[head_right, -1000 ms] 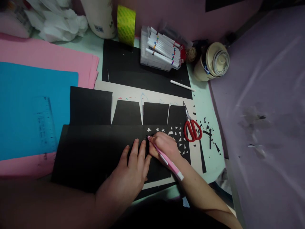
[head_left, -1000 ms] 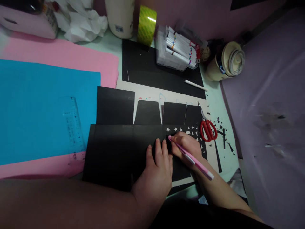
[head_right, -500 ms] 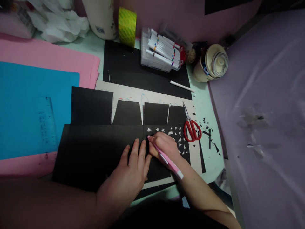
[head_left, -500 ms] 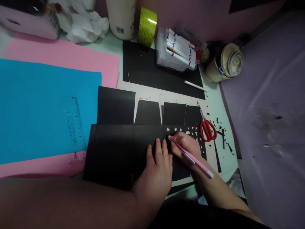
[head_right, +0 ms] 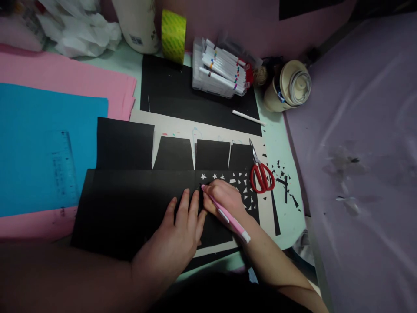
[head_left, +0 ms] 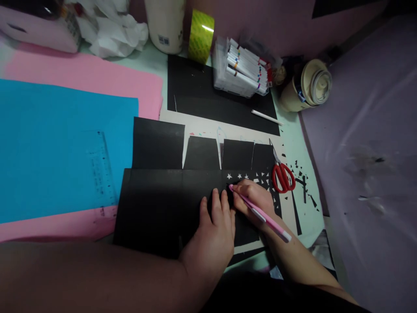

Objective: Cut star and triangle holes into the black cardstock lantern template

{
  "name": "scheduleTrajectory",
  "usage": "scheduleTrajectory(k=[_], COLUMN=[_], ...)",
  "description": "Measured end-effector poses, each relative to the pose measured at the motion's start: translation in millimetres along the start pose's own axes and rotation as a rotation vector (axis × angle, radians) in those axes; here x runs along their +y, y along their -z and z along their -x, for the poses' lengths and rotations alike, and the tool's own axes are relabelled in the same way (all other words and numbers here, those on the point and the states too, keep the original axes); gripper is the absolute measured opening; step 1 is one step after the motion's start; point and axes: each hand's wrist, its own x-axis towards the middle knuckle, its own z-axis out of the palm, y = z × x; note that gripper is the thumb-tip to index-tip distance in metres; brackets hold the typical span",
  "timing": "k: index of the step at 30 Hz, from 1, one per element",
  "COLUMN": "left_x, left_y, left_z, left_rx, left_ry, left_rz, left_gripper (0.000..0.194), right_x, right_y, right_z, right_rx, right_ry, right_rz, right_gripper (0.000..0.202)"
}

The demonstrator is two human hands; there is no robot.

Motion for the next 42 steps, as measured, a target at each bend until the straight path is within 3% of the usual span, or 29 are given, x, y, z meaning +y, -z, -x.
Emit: scheduleTrajectory(k=[11,17,21,23,28,32,42], left_x=[-1.0,-1.1,-2.1,-2.1,0.0,1.3,2.0], left_y=[1.5,0.9,2.4,2.3,-0.8,-2.1,-1.6], left_z=[1.0,0.8,0.4,0.5,1.0,1.4,0.1], left_rx=[-0.056,-0.071,-0.068,-0.054,-0.011,-0.005,-0.008], left_ry=[-0.027,-0.025,-0.025,-0.023,0.0,0.011,0.017], left_rz=[-0.022,-0.018,-0.011,-0.012,-0.009,-0.02,-0.013], left_gripper=[0.048,0.051,0.051,0.049,0.043,0.042,0.042], right_x=[-1.8,-18.3,-38.1,-40.5,-29.1,-26.5,-28.1], right_y=[-0.3,6.5,10.6,5.4,-17.0,-21.7,-21.3], right_z=[0.0,2.4,-10.5,-14.2,-6.5,-2.4,-2.9], right_rx=[0.022,0.312,0.257,0.243,0.388,0.363,0.342], right_ry=[-0.01,-0.345,-0.629,-0.675,-0.551,-0.465,-0.44], right_rz=[-0.034,-0.207,-0.134,-0.109,0.033,0.055,0.045], right_gripper=[0.017,0.013,0.009,0.008,0.014,0.014,0.014])
